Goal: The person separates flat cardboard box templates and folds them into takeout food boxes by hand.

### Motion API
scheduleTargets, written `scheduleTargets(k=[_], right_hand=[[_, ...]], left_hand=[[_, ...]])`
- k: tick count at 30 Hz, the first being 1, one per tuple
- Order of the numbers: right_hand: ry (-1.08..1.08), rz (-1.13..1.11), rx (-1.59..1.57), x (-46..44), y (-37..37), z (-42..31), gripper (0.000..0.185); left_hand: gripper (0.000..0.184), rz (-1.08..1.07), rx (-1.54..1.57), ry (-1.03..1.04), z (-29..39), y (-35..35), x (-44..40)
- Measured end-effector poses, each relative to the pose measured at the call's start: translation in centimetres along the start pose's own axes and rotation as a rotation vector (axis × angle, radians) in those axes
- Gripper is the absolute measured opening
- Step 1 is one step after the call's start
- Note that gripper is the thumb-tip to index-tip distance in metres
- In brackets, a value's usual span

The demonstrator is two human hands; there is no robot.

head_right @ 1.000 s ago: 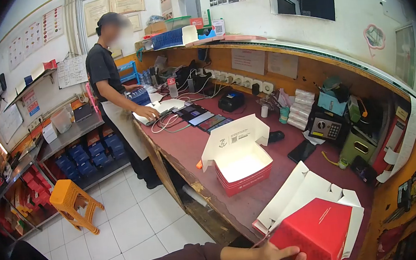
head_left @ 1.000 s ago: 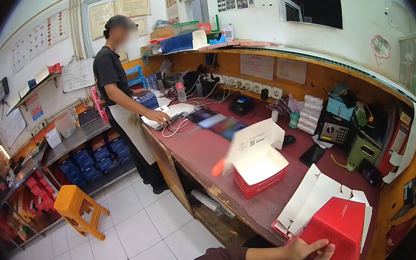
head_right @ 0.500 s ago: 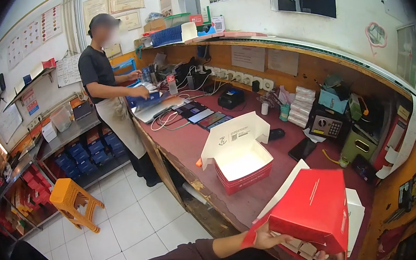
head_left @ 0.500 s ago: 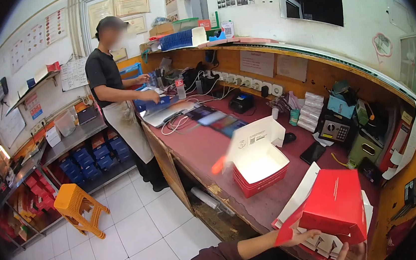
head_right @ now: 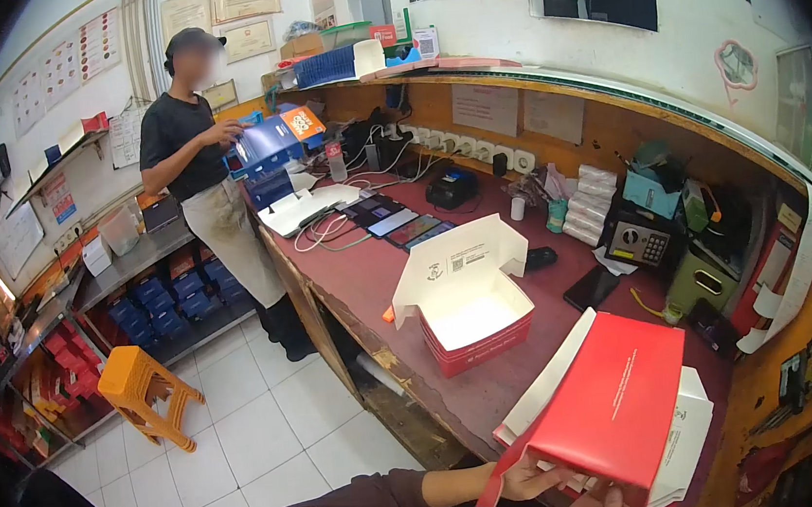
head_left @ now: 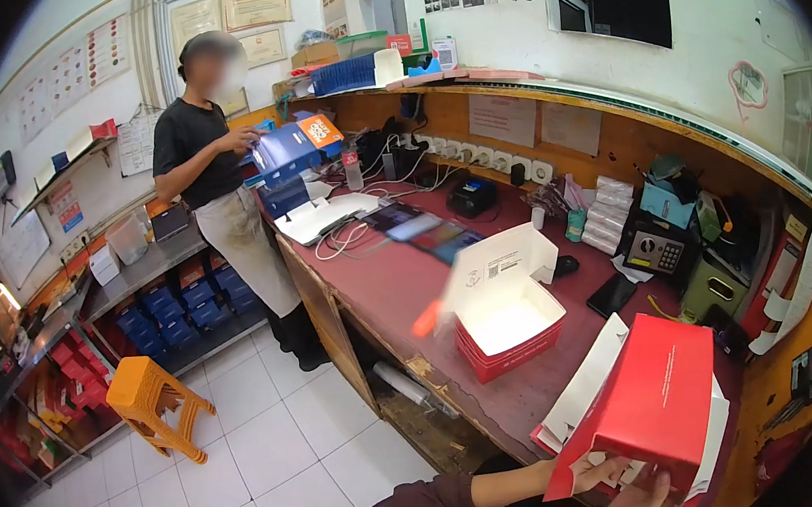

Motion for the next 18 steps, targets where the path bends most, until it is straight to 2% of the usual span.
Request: scheduleTargets(k=[1, 2, 3, 5, 7, 9, 11, 12, 13, 14, 15, 18], right_hand=[[0.151, 0.005, -0.158, 0.3, -0.2, 0.8, 0.024], [0.143, -0.088, -0.172, 0.2, -0.8, 1.1, 0.034], [0.145, -0.086, -0.171, -0.1, -2.1, 1.4, 0.034], [0.082, -0.210, 0.198, -0.6, -3.3, 1.5, 0.040], [0.077, -0.137, 0.135, -0.1, -0.6, 0.7, 0.042], [0.071, -0.058, 0.077, 0.4, -0.4, 1.1, 0.043], [0.343, 0.009, -0.150, 1.4, -2.3, 3.9, 0.048], [0.304, 0.046, -0.161, 1.8, -0.3, 2.9, 0.037], [0.264, 0.082, -0.170, 2.2, 1.7, 1.8, 0.028], [0.298, 0.120, -0.147, 2.7, -0.6, 3.6, 0.024], [0.392, 0.066, -0.181, 2.5, 0.8, 2.8, 0.020], [0.323, 0.033, -0.083, 0.4, 3.2, 1.1, 0.023]], left_hand=[[0.029, -0.012, -0.052, -0.048, -0.4, 0.0, 0.2], [0.032, -0.026, -0.105, -0.095, -0.9, -0.1, 0.3], [0.034, 0.066, -0.215, -0.002, -0.2, -0.6, 0.1], [0.037, 0.158, -0.324, 0.093, 1.5, -1.1, -0.4], [0.031, 0.214, -0.024, -0.145, 2.8, -0.9, -0.8], [0.027, 0.197, -0.032, -0.181, 1.5, -0.5, -0.1], [0.023, 0.174, -0.016, -0.223, 0.5, 0.1, 0.7], [0.021, 0.229, -0.125, -0.228, 1.6, -0.1, 0.9], [0.019, 0.247, -0.104, -0.258, 2.2, -0.2, 1.0], [0.017, 0.266, -0.083, -0.288, 3.1, -0.3, 0.9], [0.017, 0.243, -0.037, -0.327, 2.9, -0.9, 0.5], [0.017, 0.150, 0.276, -0.376, 1.9, -1.5, -1.0]])
Point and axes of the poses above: each hand's wrist, its own x-axis away from the middle knuckle, its own y-axis out of the palm, z = x × y, the point moved 5 cm from there along -x, towards the middle knuckle, and after that the axes turned 2 degrees about y, right-handed, at the moved point
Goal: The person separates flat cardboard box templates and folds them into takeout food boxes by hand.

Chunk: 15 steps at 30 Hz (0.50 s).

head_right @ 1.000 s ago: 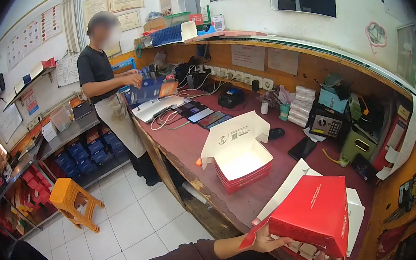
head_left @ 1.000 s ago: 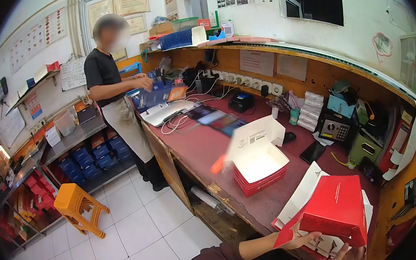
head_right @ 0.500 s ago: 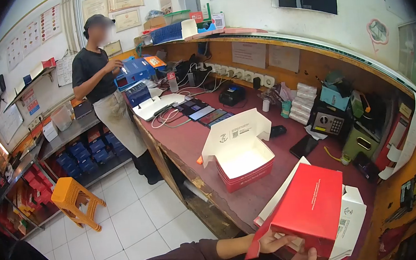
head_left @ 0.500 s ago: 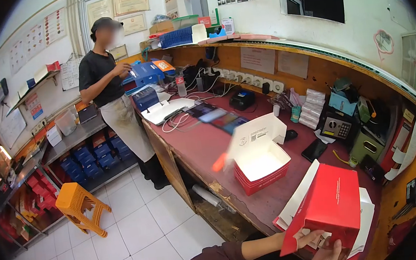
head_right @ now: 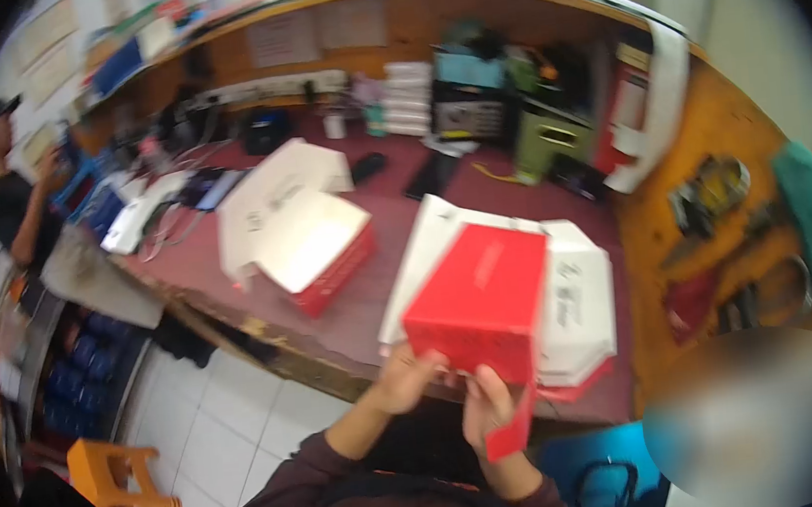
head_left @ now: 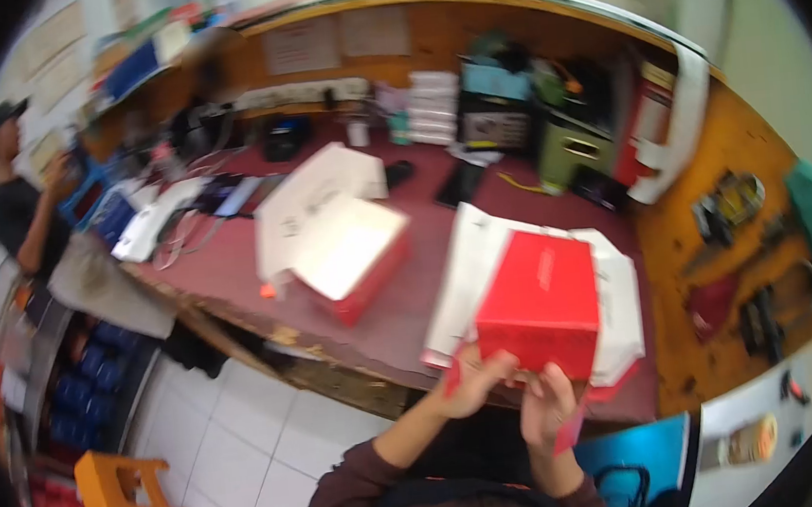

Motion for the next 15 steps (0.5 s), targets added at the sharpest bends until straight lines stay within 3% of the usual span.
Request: scheduleTargets(k=[1, 3, 4, 5, 8, 9, 11, 15], right_hand=[[-0.089, -0.147, -0.034, -0.3, 0.8, -1.2, 0.029], [-0.163, -0.012, 0.041, -0.9, -0.6, -2.4, 0.034], [-0.234, 0.034, 0.095, -1.2, 0.4, -2.9, 0.036], [-0.295, 0.075, 0.146, -1.3, 0.9, -3.3, 0.037], [-0.283, 0.040, 0.190, -1.8, 0.1, -3.0, 0.041], [-0.293, 0.038, 0.179, -1.8, 0.1, -3.0, 0.042], [-0.272, 0.006, 0.192, -1.9, 0.1, -3.0, 0.043], [-0.237, -0.056, 0.151, -1.5, 0.6, -2.3, 0.043]], left_hand=[[0.019, -0.007, -0.035, 0.016, -0.6, -0.3, -0.7], [0.023, 0.178, 0.979, -0.077, 1.0, 1.4, -0.8], [0.029, 0.031, 1.155, -0.047, 0.9, 1.2, -1.2], [0.029, 0.023, 1.160, -0.053, 0.4, 1.0, -1.2], [0.022, 0.327, 0.174, 0.015, 0.4, 0.1, -0.9], [0.022, 0.333, 0.177, 0.018, 0.2, 0.0, -0.6], [0.015, 0.434, -0.410, 0.178, 1.1, -0.6, 0.3], [0.016, 0.525, -0.319, 0.077, 0.8, -0.5, 0.7]])
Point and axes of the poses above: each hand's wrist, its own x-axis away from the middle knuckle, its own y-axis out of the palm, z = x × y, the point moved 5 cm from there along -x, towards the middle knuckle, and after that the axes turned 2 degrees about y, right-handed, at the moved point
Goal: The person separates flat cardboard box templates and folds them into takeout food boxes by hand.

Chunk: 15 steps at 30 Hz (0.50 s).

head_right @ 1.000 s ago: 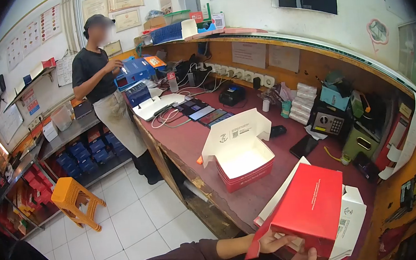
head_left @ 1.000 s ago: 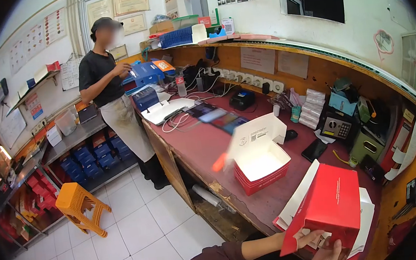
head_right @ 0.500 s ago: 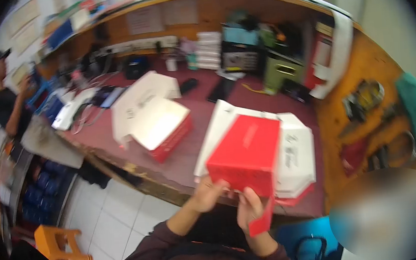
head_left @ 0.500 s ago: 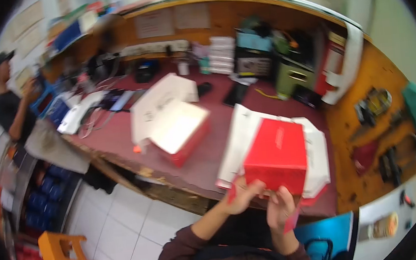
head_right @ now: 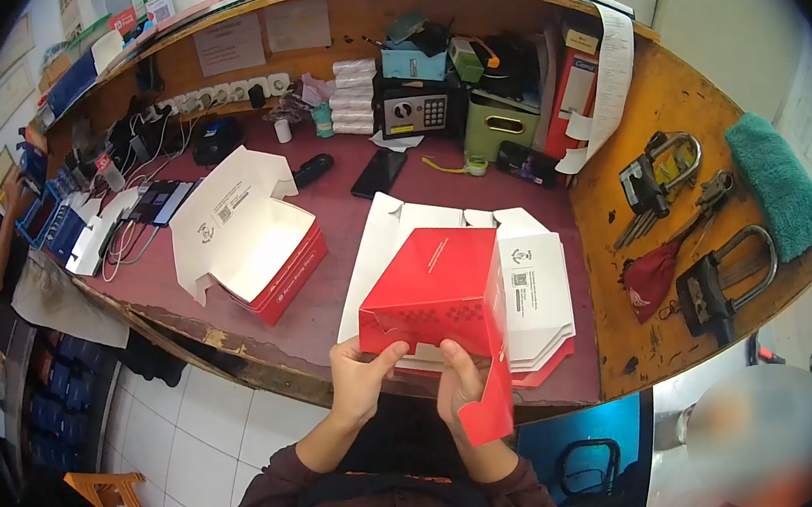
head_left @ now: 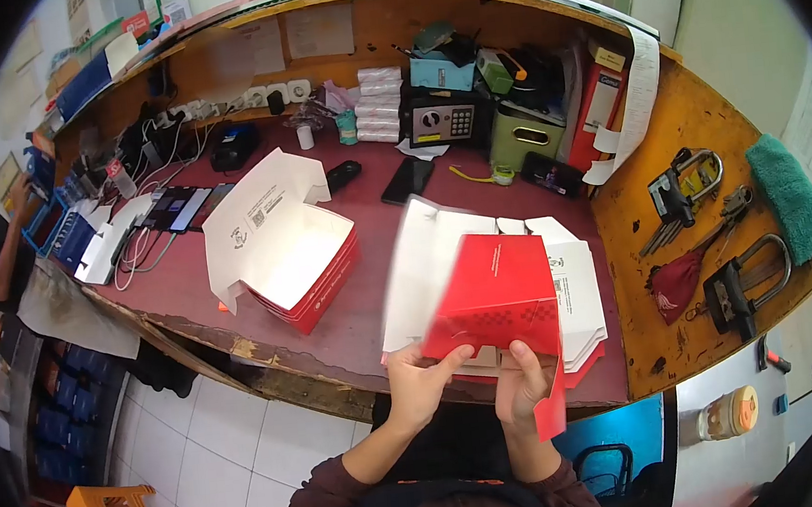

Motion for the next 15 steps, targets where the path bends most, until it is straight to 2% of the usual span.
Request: scheduleTargets(k=[2, 3, 5, 11, 13, 15], right_hand=[[0.061, 0.005, -0.068, 0.7, 0.1, 1.4, 0.042], [0.114, 0.012, -0.136, 0.9, 0.1, 2.3, 0.041], [0.134, -0.010, -0.158, 1.3, 0.3, 3.0, 0.039], [0.172, -0.061, -0.181, 1.5, 1.0, 3.7, 0.035], [0.142, -0.068, -0.171, 1.6, 1.0, 3.9, 0.035], [0.189, 0.098, -0.162, 1.1, -0.8, 5.1, 0.036]], left_hand=[[0.012, 0.001, 0.290, -0.099, -0.6, 0.3, 0.4], [0.012, 0.005, 0.289, -0.099, -0.5, 0.5, 0.4], [0.010, 0.045, 0.530, -0.148, -0.7, 1.0, 0.5], [0.010, 0.100, 0.698, -0.092, 0.0, 1.9, 0.7], [0.011, 0.108, 0.625, -0.090, 0.1, 1.9, 0.1], [0.012, 0.111, 0.552, -0.079, -0.5, 1.3, -0.5]])
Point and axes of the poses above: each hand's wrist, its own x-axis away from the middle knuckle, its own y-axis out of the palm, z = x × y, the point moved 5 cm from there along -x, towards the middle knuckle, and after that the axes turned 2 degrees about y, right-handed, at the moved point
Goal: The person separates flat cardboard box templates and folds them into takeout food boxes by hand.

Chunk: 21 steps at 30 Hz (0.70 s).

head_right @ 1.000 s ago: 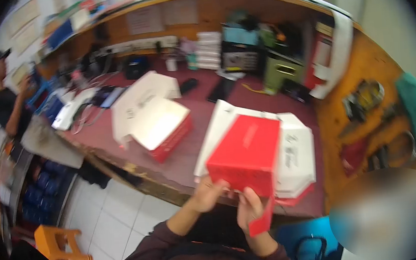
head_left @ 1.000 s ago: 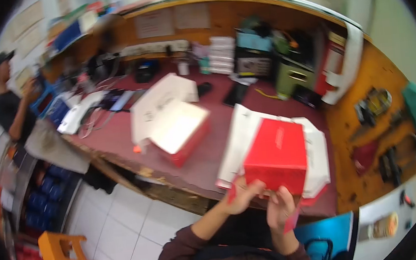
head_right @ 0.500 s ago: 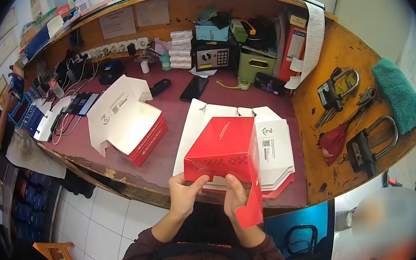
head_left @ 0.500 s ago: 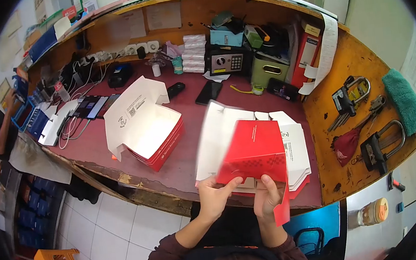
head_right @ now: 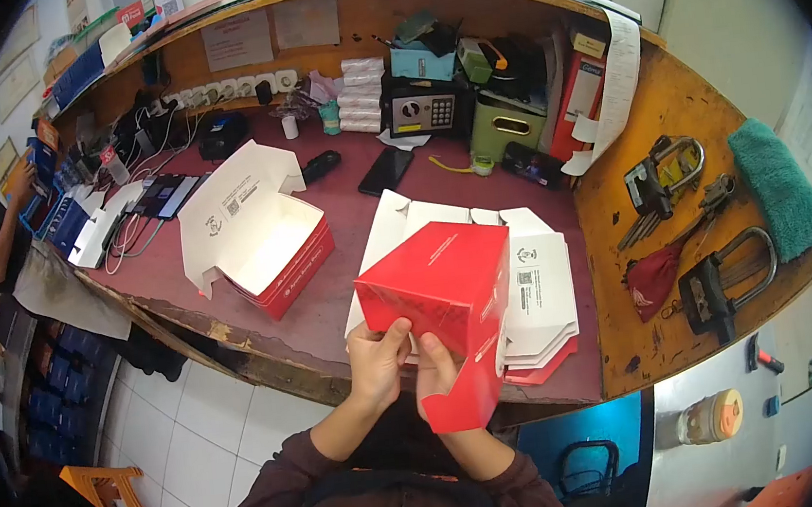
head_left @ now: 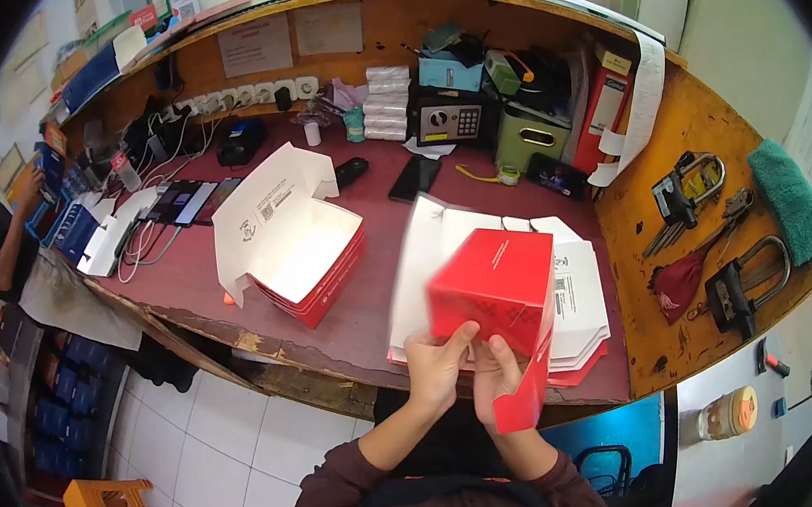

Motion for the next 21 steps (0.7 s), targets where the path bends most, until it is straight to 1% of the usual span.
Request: scheduleTargets(k=[1, 2, 3, 5, 6, 7, 8, 9, 10, 11, 12, 13, 14, 15, 16, 17, 18, 19, 20, 21], right_hand=[[-0.002, -0.008, 0.000, -0.1, 0.8, -0.9, 0.036], [-0.103, -0.008, 0.168, -0.2, 1.8, -2.7, 0.037], [-0.204, -0.006, 0.335, -0.3, 2.4, -4.3, 0.038], [-0.193, -0.052, 0.374, -2.0, 1.8, -5.3, 0.040], [-0.159, -0.106, 0.438, -2.6, 2.4, -5.7, 0.041], [-0.135, -0.174, 0.626, -3.2, 2.6, -5.7, 0.041], [-0.125, -0.248, 0.812, -3.7, 2.8, -5.8, 0.041], [-0.118, -0.258, 0.811, -4.2, 2.0, -5.5, 0.041], [-0.211, -0.575, 0.970, -3.8, 3.3, -4.9, 0.040], [-0.381, -0.707, 1.236, -3.2, 4.2, -4.3, 0.043], [-0.599, -0.816, 1.467, -2.4, 5.6, -3.9, 0.047], [-0.604, -0.833, 1.459, -2.0, 7.8, -4.2, 0.047], [-0.436, -0.848, 1.597, -2.2, 9.6, -3.8, 0.049], [-0.260, -0.858, 1.728, -2.3, 10.4, -3.0, 0.051], [-0.448, -0.848, 1.824, -1.7, 11.4, -2.5, 0.038], [-0.448, -0.862, 1.814, -1.8, 11.6, -1.9, 0.038], [-0.557, -0.998, 1.933, -1.7, 11.9, -0.8, 0.032], [-0.673, -1.135, 2.046, -1.7, 12.1, 0.4, 0.026], [-0.737, -1.236, 1.914, -1.8, 13.1, 1.1, 0.021], [-0.736, -1.244, 1.908, -2.4, 14.0, 1.8, 0.021]], left_hand=[[0.019, -0.107, -0.198, -0.092, -0.5, -0.6, -0.4], [0.026, -0.212, -0.398, -0.185, -0.9, -1.2, -0.5], [0.026, -0.212, -0.397, -0.181, 0.1, -1.8, -0.5], [0.031, -0.458, -1.255, 0.281, 3.7, -0.8, 0.2], [0.042, -0.251, -1.289, 0.261, 5.0, -1.5, 0.3], [0.042, -0.245, -1.291, 0.259, 5.8, -0.7, 0.4], [0.055, -0.182, -1.230, 0.475, 7.7, 0.8, 0.3], [0.069, -0.114, -1.159, 0.688, 9.3, 1.6, 0.4], [0.085, -0.254, -1.224, 0.515, 8.3, 1.2, -0.4], [0.085, -0.238, -1.225, 0.520, 7.2, -0.2, -1.6], [0.081, -0.266, -1.097, 0.511, 5.3, -2.2, -3.5], [0.076, -0.294, -0.971, 0.504, 4.4, -3.6, -4.7], [0.066, -0.304, -0.908, 0.471, 4.4, -4.4, -4.7], [0.066, -0.290, -0.915, 0.479, 5.0, -4.4, -4.7], [0.063, -0.158, -0.543, 0.221, 4.8, -5.5, -5.0], [0.060, -0.029, -0.165, -0.030, 4.4, -6.3, -4.9], [0.059, 0.027, -0.081, -0.097, 4.9, -6.9, -4.5], [0.059, 0.037, -0.082, -0.092, 5.4, -8.0, -4.4], [0.061, -0.061, -0.193, 0.047, 6.6, -8.8, -4.3], [0.066, -0.161, -0.304, 0.182, 8.0, -9.5, -4.0]])
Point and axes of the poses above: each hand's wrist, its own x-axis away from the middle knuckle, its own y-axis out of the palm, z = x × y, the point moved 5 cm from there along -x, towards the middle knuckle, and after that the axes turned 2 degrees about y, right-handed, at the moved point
